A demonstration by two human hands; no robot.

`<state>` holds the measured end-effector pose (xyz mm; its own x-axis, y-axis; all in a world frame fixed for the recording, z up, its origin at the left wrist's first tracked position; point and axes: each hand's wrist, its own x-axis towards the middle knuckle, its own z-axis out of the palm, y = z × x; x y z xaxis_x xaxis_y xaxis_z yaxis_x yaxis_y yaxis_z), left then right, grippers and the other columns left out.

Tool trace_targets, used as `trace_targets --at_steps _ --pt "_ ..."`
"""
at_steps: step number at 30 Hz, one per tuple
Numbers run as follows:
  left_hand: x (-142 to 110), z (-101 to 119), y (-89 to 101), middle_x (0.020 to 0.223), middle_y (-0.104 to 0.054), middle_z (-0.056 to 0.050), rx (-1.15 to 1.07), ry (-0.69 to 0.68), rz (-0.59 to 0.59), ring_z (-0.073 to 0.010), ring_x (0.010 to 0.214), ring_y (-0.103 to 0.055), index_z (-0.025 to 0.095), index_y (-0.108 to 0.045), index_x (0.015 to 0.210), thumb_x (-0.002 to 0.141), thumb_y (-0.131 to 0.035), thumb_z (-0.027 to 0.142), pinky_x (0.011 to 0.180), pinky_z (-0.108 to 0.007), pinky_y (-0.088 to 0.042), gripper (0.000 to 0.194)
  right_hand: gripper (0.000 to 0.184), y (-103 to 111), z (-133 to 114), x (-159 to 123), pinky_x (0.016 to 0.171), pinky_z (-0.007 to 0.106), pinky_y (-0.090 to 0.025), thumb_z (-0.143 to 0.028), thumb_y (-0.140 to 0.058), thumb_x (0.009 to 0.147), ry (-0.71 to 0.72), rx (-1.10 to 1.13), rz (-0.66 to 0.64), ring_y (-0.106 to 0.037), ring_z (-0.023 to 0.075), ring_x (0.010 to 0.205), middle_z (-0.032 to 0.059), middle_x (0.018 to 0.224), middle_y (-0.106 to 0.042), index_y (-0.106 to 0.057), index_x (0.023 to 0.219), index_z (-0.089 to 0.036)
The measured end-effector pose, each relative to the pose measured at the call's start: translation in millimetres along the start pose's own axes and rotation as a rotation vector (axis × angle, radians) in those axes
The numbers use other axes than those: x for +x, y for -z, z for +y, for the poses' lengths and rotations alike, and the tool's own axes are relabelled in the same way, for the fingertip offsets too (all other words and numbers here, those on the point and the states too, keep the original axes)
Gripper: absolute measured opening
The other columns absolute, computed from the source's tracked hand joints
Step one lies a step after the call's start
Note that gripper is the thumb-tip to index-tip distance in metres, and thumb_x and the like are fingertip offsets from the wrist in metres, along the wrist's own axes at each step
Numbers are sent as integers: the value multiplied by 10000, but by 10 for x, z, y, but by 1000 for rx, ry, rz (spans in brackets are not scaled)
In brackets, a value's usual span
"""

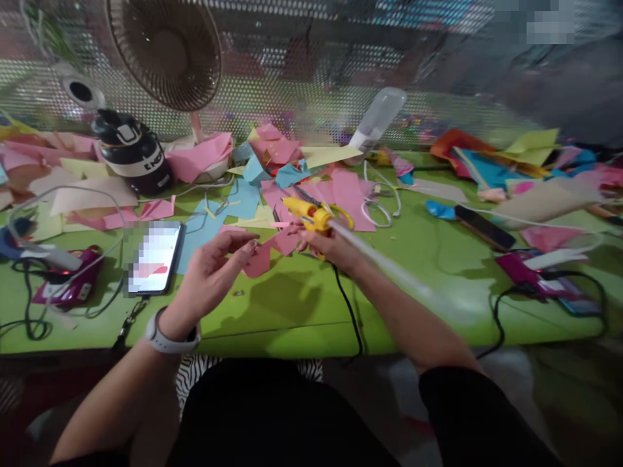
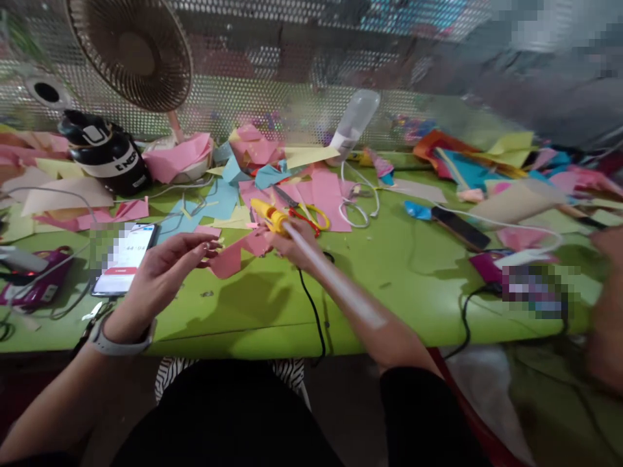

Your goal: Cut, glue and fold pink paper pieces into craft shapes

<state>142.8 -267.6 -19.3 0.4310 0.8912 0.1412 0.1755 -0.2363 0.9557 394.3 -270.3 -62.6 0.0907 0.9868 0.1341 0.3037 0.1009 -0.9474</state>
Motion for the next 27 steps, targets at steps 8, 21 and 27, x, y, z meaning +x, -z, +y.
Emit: trace_targets --at_steps 8,21,27 --pt "184 -495 200 1209 -638 -164 749 -54 -288 -284 1052 -651 140 -662 1170 798 -751 371 946 -442 -518 447 225 16 -209 -119 407 209 -414 -388 -700 764 -72 237 -155 -667 138 547 46 772 -725 -654 807 -172" --pt "260 -496 451 845 -660 -19 268 -4 -354 -139 758 -571 170 -629 890 875 -661 444 684 -279 -431 276 480 -50 -280 -362 439 253 -493 -654 -757 717 -191 17 -457 -563 126 473 8 526 -581 -684 736 -180" --pt "219 -491 453 858 -659 -24 244 -34 -332 -146 781 -584 168 -631 884 864 -672 416 706 -287 -440 252 446 -60 -220 -411 411 250 -442 -623 -741 754 -175 -165 -458 -545 126 450 2 513 -569 -714 776 -178"
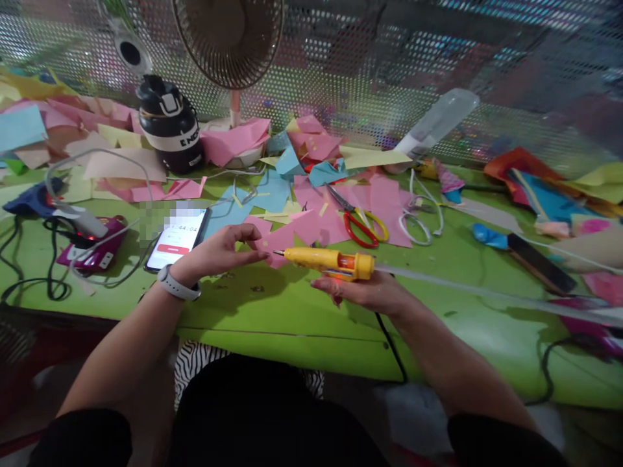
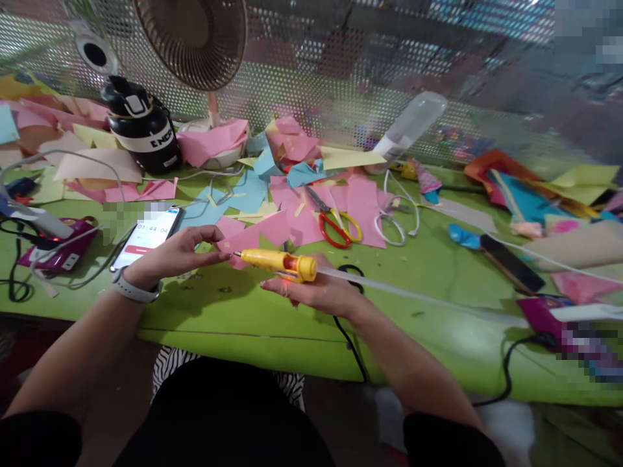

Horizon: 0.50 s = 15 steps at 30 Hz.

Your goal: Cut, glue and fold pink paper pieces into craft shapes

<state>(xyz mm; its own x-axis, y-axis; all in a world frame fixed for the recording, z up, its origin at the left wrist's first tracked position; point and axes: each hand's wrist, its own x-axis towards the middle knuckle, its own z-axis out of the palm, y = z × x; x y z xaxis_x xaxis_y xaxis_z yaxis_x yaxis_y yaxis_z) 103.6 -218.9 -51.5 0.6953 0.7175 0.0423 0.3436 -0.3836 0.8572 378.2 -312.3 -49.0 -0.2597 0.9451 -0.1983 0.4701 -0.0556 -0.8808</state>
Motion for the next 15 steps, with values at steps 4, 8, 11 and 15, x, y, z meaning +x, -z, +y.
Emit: trace_targets --at_steps 4,8,11,15 --pt "-14 24 4 865 -661 -22 16 -13 5 -145 777 -580 168 -639 890 864 -670 409 717 -289 -444 244 458 -35 65 8 433 258 -455 -635 -727 754 -26 -45 64 -539 125 469 -1 544 -563 -723 790 -178" --pt "-18 64 8 864 -667 -23 -4 -33 2 -140 781 -586 164 -646 894 886 -650 398 731 -285 -448 234 475 -45 86 25 450 257 -473 -645 -729 745 -44 -53 58 -559 127 486 -3 573 -582 -740 847 -181" --pt "-16 76 5 858 -667 -20 -17 -47 -2 -136 781 -587 164 -645 888 897 -644 393 739 -283 -447 229 504 -45 33 33 452 252 -483 -660 -743 720 -68 -54 38 -574 129 481 -6 561 -589 -742 850 -173" --pt "-16 67 7 870 -673 -17 -26 -56 -19 -140 800 -592 168 -654 915 901 -646 393 754 -288 -448 226 513 -50 -32 37 433 230 -476 -657 -752 713 -65 -26 33 -574 120 467 -16 543 -592 -752 879 -171"
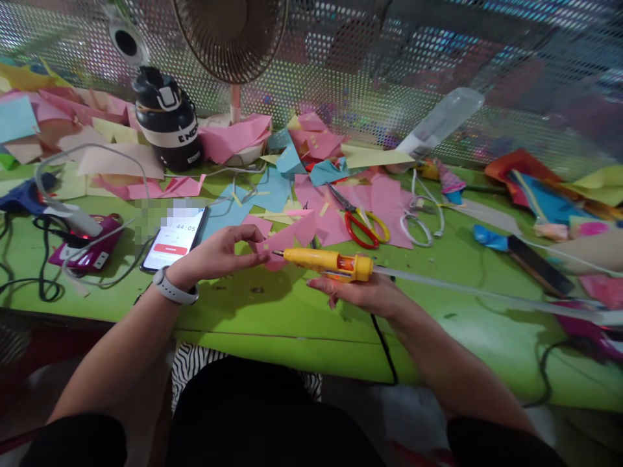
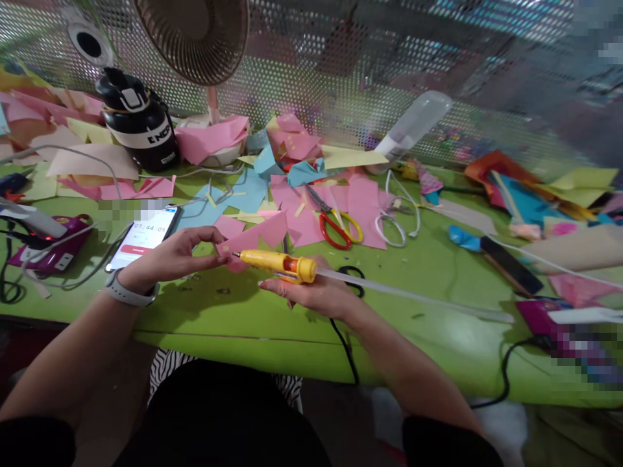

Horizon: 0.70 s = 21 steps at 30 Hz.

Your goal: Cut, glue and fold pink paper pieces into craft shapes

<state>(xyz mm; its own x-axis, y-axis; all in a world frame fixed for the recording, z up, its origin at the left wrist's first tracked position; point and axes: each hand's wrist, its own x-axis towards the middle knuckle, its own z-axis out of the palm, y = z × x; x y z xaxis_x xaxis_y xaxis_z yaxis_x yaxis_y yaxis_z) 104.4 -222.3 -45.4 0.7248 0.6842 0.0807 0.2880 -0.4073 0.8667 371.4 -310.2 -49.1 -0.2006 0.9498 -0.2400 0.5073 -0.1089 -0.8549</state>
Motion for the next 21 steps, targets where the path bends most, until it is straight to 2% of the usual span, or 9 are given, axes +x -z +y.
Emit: trace_targets --at_steps 9,21 --pt "-8 -16 6 902 -685 -33 -16 -12 -6 -157 840 -608 168 -658 918 901 -649 392 786 -303 -456 225 413 -15 75 22 414 231 -486 -592 -780 731 19 36 -28 -592 129 462 -19 547 -605 -750 854 -199" --pt "-8 -4 3 896 -690 -38 -38 -6 -5 -153 824 -608 164 -652 901 899 -656 370 769 -299 -463 206 425 -29 104 15 397 230 -470 -574 -777 744 -18 21 -23 -584 126 440 -8 544 -617 -762 909 -182"
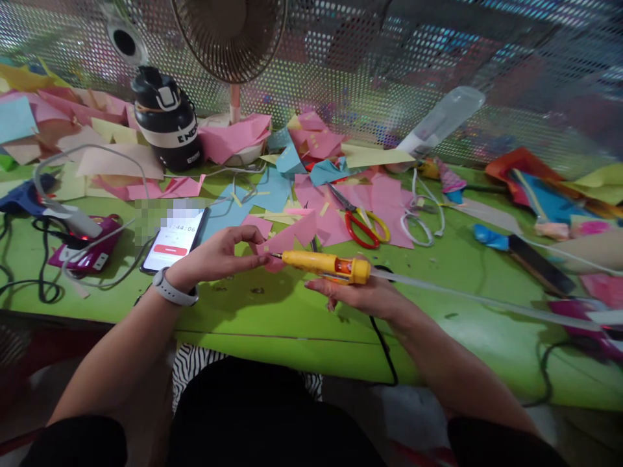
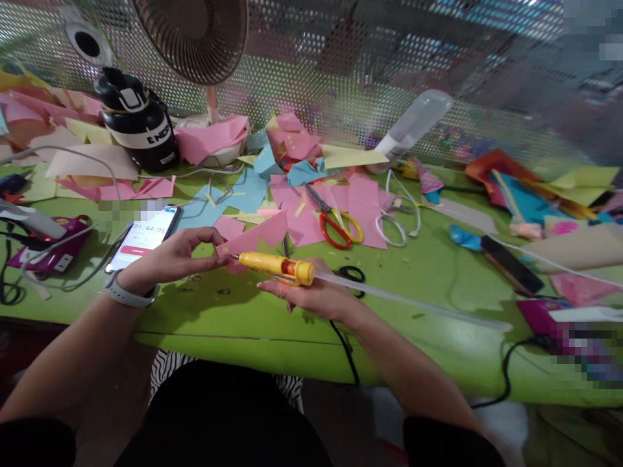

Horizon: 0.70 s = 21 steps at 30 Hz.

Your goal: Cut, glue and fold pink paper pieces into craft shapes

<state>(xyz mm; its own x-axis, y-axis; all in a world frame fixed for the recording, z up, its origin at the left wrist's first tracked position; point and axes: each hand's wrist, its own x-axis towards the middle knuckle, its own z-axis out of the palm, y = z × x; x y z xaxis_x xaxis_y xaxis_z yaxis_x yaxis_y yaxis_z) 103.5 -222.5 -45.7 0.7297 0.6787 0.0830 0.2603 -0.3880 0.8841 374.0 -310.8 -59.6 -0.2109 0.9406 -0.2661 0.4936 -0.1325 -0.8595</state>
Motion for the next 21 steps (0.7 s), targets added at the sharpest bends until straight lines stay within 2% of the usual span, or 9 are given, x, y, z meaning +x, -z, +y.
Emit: trace_targets --at_steps 5,10,12,18,21 --pt "-2 -11 -2 889 -694 -31 -6 -17 -7 -149 822 -612 171 -644 876 902 -649 336 777 -300 -463 168 383 -11 -13 -10 380 235 -433 -560 -783 739 -3 -56 14 -588 137 426 -8 496 -590 -754 817 -186" --pt "3 -3 -8 874 -683 -26 -11 -7 -2 -147 810 -602 173 -646 875 894 -659 344 779 -300 -465 173 367 -25 15 -3 401 263 -439 -546 -769 761 -4 -29 27 -568 139 449 -8 532 -580 -751 863 -194" --pt "3 7 -8 871 -683 -27 -21 3 6 -148 812 -603 173 -649 876 894 -661 351 780 -300 -468 179 360 -5 -3 -4 427 273 -442 -555 -761 765 -6 -39 23 -555 138 477 -2 563 -589 -731 826 -201" --pt "-3 3 9 881 -684 -30 -44 31 49 -149 830 -605 167 -647 884 881 -678 350 782 -294 -465 185 354 81 -119 -17 519 276 -427 -542 -760 773 219 -116 57 -532 141 624 8 701 -577 -632 748 -213" --pt "1 -7 13 881 -681 -31 -49 35 49 -153 836 -601 165 -650 887 871 -690 350 785 -298 -463 190 331 71 -139 -25 522 285 -427 -543 -753 780 230 -90 97 -531 157 643 0 698 -563 -647 819 -232"
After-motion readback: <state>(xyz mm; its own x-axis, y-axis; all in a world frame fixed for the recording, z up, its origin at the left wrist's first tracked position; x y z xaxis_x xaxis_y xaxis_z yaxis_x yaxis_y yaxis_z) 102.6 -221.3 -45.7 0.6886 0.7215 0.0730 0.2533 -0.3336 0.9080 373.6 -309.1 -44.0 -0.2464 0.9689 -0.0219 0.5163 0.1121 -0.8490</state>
